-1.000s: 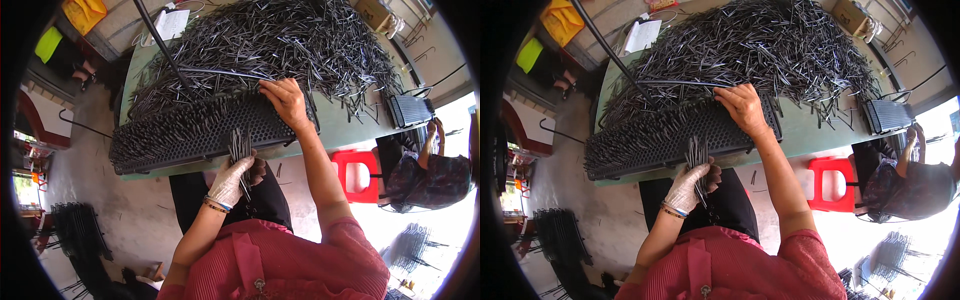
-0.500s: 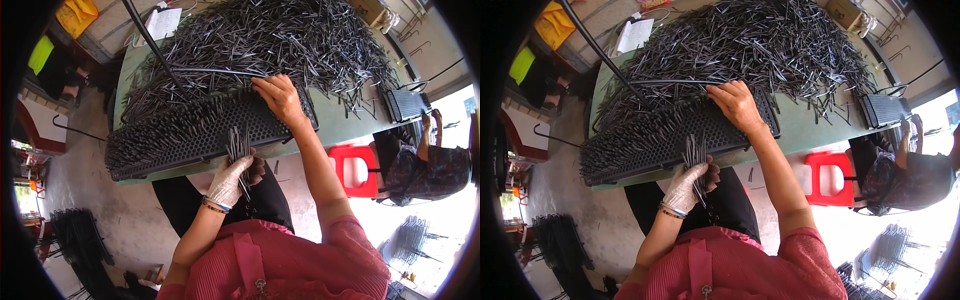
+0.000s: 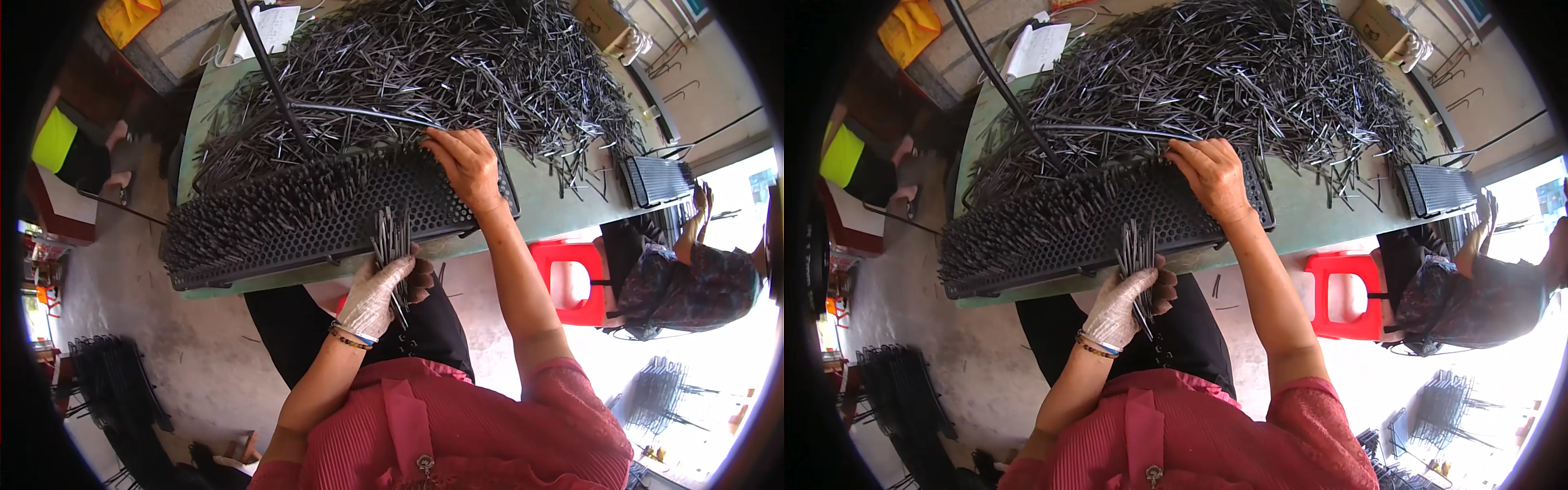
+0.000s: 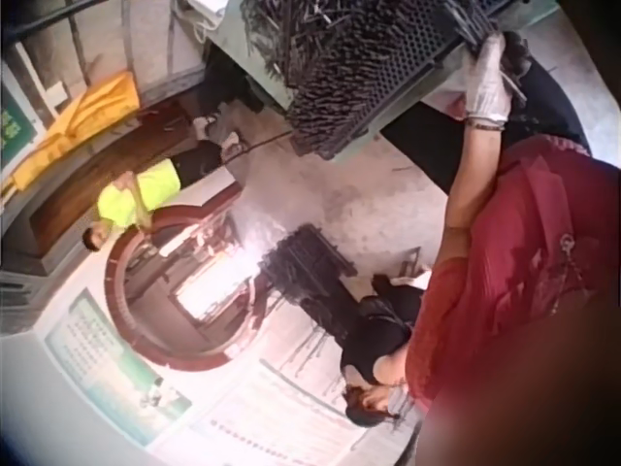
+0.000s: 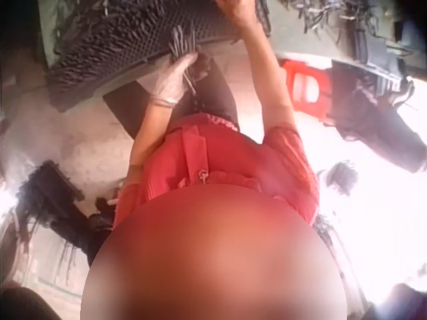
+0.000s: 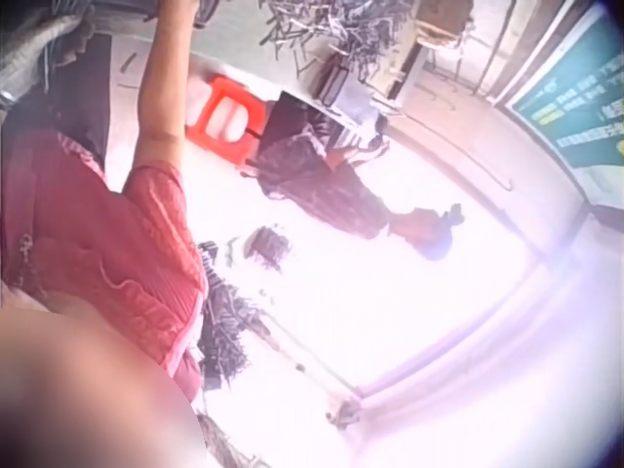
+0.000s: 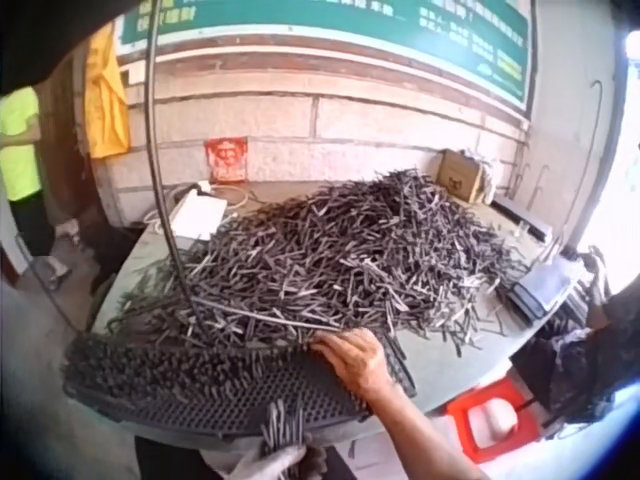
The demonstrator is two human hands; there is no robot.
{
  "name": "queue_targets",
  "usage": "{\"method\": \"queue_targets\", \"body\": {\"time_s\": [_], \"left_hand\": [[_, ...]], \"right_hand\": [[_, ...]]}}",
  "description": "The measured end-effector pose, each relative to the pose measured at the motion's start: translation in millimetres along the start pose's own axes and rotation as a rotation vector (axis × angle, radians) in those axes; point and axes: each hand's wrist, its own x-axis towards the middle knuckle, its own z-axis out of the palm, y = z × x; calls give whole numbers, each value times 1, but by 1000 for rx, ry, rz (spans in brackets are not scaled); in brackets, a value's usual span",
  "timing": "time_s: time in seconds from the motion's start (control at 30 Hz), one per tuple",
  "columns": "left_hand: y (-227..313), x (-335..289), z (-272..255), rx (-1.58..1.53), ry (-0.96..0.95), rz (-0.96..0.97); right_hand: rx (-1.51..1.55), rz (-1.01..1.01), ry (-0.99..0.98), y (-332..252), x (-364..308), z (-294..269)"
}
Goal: Placing metal rods into a perforated tray for sorting or assembly.
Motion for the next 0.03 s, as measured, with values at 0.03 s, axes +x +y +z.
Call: {"method": "queue_targets", "body": {"time_s": [0.03], "left_hand": [[0, 0, -2, -9, -17, 5]], "right_hand": [[2, -3, -3, 0, 1, 1]]}}
